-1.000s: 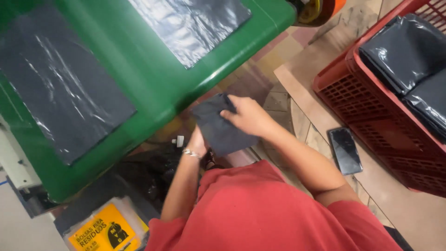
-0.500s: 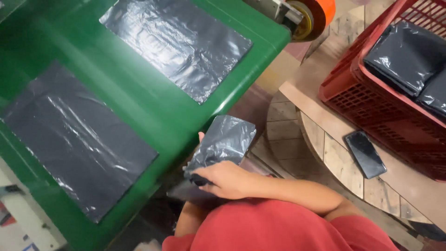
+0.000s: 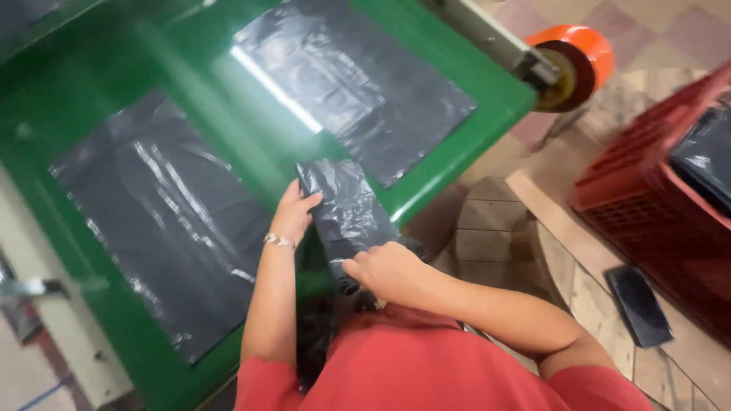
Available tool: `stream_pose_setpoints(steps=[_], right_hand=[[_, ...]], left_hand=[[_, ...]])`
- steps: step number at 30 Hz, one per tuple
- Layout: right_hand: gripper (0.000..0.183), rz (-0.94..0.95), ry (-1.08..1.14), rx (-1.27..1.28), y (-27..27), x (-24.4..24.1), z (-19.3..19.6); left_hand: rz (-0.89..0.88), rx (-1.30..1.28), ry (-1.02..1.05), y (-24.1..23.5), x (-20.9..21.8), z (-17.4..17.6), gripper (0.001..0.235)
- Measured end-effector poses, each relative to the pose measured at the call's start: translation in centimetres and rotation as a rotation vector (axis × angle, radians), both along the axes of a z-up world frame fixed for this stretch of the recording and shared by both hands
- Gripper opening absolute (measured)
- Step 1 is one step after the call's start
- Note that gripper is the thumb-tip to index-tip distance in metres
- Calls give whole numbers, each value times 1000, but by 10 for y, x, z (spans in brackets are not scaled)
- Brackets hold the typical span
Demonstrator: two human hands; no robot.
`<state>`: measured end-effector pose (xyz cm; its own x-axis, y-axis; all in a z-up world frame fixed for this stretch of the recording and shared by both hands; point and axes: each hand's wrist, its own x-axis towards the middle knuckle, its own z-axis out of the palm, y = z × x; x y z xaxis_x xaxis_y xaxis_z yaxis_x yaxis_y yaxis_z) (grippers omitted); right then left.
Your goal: The person is folding black plastic bags into compact squares and stacking them into a red plastic crate at the end of a conveyor belt.
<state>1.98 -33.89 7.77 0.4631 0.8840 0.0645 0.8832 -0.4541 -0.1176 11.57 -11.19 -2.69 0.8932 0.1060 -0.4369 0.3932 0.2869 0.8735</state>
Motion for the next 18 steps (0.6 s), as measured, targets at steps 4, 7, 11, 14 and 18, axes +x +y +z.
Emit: stream_pose_setpoints(steps=[4,7,11,14,18], right_hand=[[12,88,68,-25,10,-10,-12],[9,83,108,-83,11,-11,-29],[11,87,129,-164,-3,-9,-41],[12,74,85,-185,-5,8,-31],[24,62,342,-188,25,71,12]], left_hand=[[-25,1126,-158,22,-32,-28,88],[-125,1236,-773,-14,-68,0,22],[-640,42,-230,-32,-93,-16,49],[-627,-210,-10,-24,-97,-2,77],[-425,-433,79,5,-101,-54,108]])
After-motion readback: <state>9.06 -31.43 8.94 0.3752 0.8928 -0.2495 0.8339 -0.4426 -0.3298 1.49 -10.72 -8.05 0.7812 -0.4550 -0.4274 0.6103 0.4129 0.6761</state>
